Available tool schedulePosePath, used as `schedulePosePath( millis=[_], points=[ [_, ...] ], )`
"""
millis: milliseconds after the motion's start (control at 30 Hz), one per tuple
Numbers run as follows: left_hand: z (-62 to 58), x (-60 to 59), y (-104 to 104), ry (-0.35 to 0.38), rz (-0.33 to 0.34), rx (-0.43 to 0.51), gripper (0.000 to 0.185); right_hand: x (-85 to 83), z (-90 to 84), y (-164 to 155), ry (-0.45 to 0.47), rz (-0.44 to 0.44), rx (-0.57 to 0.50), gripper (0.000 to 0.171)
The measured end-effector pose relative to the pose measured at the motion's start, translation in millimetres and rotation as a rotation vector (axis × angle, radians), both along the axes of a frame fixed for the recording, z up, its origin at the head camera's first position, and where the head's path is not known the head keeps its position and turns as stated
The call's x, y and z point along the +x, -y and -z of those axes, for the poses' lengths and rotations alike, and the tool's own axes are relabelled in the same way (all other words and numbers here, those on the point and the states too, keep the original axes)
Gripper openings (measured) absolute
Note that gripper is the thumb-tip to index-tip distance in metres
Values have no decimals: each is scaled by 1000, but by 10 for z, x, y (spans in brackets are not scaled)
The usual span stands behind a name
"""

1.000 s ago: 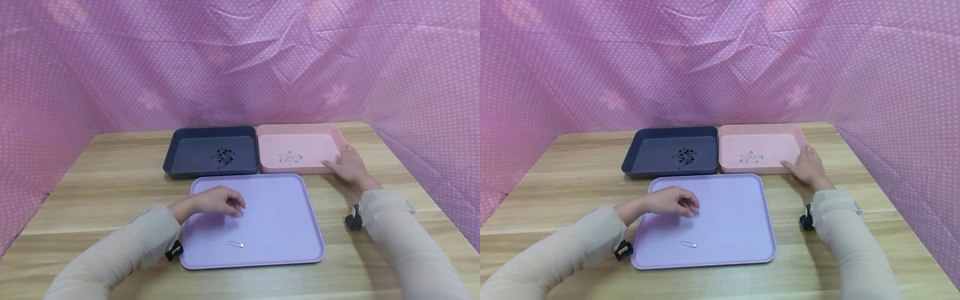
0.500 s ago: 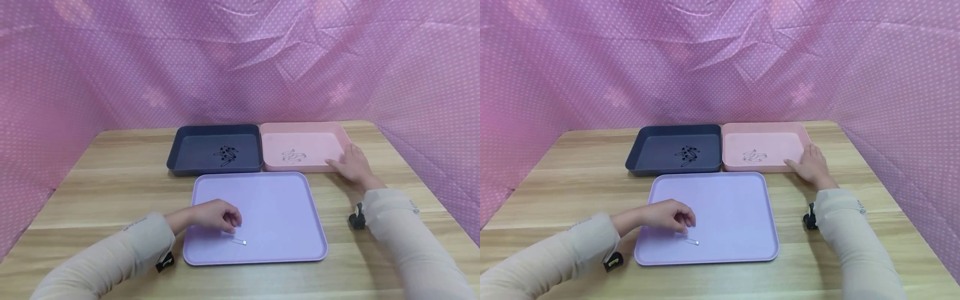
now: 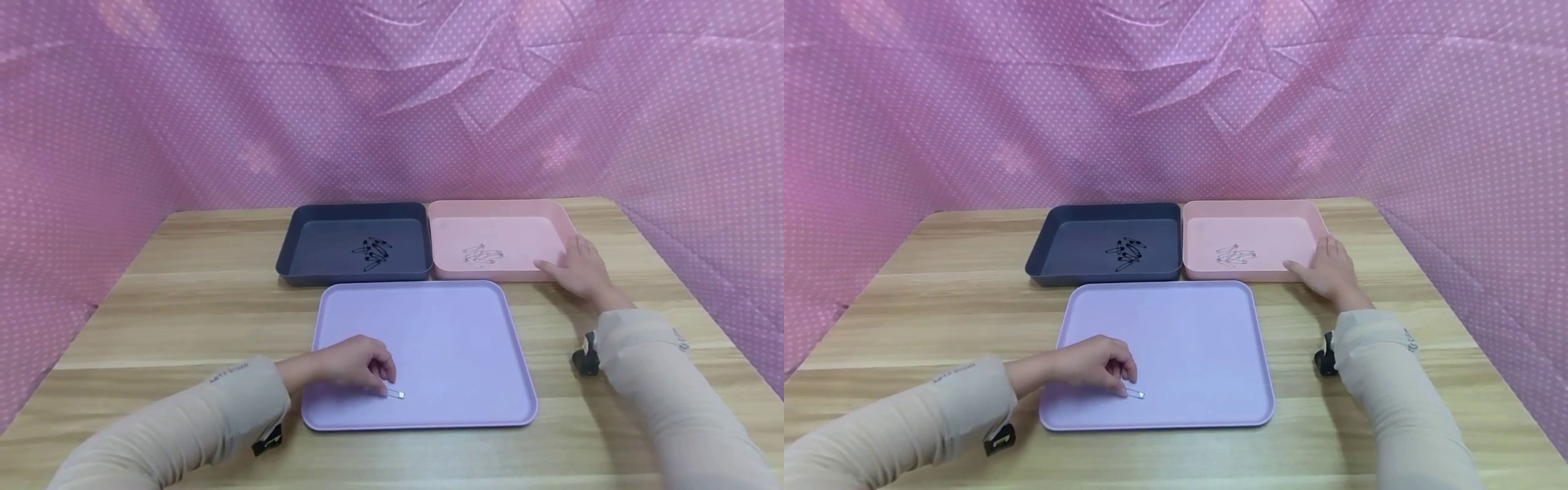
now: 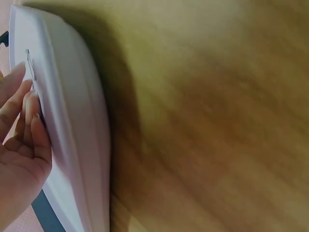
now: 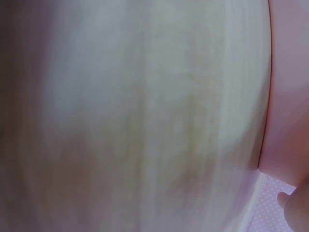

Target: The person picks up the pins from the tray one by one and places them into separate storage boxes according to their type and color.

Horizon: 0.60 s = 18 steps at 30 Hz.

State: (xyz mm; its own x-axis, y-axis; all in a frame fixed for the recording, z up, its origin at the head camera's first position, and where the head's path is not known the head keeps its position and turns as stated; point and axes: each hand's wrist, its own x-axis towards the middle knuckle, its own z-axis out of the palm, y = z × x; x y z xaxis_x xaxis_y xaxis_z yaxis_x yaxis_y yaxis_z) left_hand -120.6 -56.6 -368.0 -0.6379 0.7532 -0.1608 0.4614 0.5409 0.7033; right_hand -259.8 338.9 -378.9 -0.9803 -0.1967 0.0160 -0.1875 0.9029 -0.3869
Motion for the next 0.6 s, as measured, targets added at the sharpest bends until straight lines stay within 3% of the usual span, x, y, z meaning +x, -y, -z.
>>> schedulePosePath(
  millis=[267,600],
  points=[
    [45,40,-35,-57,-18,-15,7,-5,-11,3,-5,4,-6,97],
    [-17,-2,-48,-37,-55,-69,13,5,-7,-1,-1,7,5,98]
  ],
)
